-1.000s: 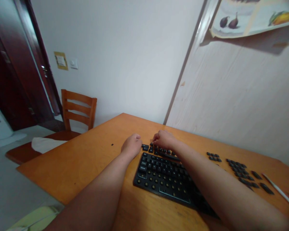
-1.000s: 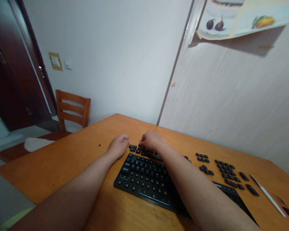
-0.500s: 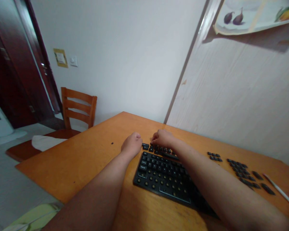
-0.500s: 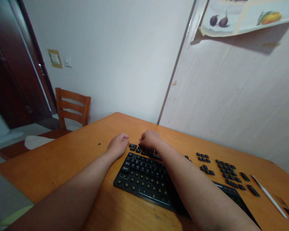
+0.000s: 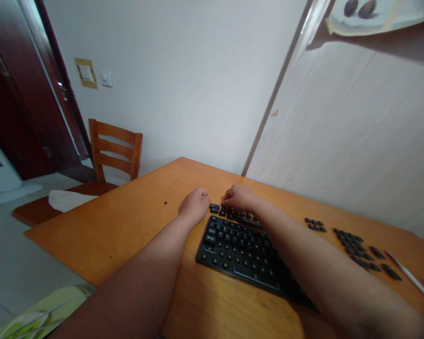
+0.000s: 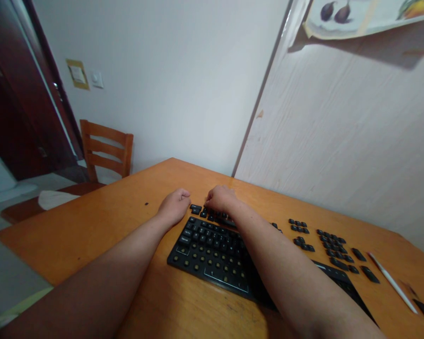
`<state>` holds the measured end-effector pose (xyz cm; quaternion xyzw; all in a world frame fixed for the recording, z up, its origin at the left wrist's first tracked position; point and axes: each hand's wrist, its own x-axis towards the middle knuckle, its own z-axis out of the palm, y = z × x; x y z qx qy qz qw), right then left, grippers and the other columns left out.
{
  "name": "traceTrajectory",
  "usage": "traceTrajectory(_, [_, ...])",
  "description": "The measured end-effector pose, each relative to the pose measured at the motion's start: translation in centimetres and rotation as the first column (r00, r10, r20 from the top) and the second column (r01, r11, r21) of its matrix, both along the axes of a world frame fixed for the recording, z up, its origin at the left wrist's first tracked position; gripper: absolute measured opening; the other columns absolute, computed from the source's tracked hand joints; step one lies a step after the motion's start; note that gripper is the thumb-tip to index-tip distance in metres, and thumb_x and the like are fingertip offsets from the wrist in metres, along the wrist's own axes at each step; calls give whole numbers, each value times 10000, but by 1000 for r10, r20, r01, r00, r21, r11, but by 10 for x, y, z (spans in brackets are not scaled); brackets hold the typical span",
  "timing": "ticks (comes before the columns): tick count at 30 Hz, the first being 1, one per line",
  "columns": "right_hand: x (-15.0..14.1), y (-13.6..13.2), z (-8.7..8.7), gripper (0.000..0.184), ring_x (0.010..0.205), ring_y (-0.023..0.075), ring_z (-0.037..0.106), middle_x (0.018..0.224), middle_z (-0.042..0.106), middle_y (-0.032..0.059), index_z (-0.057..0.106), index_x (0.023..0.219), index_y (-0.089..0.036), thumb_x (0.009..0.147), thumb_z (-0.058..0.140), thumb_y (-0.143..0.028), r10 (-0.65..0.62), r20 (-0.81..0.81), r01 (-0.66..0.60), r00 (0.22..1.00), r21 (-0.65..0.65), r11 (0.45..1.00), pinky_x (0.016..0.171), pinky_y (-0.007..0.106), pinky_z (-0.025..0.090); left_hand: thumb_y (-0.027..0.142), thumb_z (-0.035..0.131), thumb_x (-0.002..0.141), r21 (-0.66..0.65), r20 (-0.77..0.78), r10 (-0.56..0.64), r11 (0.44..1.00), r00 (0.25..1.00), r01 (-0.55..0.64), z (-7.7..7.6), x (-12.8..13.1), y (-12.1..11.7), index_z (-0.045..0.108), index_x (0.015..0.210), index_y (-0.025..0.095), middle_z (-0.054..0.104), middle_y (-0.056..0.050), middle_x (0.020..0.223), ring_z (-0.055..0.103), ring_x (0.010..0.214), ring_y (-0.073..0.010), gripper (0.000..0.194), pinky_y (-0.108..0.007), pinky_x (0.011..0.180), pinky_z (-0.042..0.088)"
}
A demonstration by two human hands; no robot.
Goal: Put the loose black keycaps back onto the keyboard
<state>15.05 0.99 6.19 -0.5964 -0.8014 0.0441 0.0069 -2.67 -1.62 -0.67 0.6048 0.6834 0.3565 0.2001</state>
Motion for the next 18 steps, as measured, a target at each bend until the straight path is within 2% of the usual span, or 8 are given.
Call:
traceTrajectory(12, [0,0,-3,175,856,207,667,912,765,43,803,890,-277,786,709,-381,21,-20,-20,1000,9,1000,701,276,449,276,518,852,-9,-32,0,1000,999,0,4,1,-4,667,1118,257,715,-52,1192,661,1005,-219,306,-302,773,476])
traceTrajectory(18, [3,4,-2,179,845,195,669,929,771,28,801,930,-285,800,699,-351,23,-33,-23,999,12,1000,679,266,443,271,529,846,-18,-17,5,1000,1000,-5,5,2,-4,665,1108,260,724,-45,1156,663,1005,-222,296,-305,778,475])
